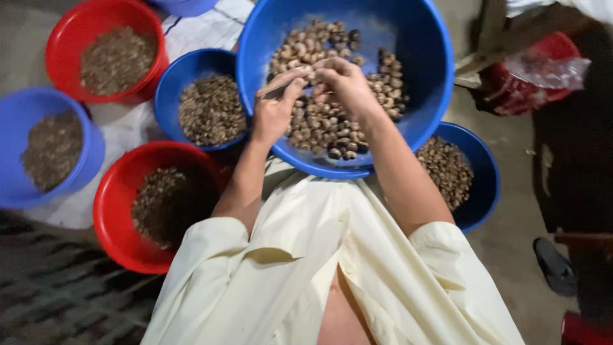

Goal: Sorting and processing nuts into different colored bowls using a small hand tool

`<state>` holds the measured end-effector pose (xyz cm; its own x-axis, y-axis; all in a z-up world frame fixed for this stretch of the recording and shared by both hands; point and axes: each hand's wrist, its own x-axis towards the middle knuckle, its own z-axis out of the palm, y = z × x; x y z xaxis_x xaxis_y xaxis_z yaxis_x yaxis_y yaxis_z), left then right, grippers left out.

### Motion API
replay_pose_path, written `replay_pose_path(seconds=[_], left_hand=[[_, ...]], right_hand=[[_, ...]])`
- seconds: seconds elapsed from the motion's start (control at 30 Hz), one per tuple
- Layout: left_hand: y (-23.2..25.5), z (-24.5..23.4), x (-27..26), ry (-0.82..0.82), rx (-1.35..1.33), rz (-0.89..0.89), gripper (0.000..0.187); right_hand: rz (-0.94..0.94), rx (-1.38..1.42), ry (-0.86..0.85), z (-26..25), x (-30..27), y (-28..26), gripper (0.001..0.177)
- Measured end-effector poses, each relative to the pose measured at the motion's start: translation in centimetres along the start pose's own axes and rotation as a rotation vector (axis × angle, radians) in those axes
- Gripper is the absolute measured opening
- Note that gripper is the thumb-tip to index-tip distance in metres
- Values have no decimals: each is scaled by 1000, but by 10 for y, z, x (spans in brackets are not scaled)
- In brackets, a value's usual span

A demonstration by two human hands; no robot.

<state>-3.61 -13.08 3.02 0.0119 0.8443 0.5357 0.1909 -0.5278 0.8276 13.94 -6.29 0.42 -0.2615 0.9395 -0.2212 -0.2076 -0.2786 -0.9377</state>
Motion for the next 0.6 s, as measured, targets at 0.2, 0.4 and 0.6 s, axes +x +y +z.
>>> replay_pose_path(seconds=[0.2,0.4,0.6], left_hand=[[-4,-7,-3,-13,13,12,22],[-4,-8,-4,-9,-8,3,22],[-7,-9,-5,-5,-12,2,21]], right_hand=[[-9,-59,-131,26,-38,-37,24],[-180,-144,-173,24,-41,-33,24],[-225,-258,-132,30,-42,-36,23]])
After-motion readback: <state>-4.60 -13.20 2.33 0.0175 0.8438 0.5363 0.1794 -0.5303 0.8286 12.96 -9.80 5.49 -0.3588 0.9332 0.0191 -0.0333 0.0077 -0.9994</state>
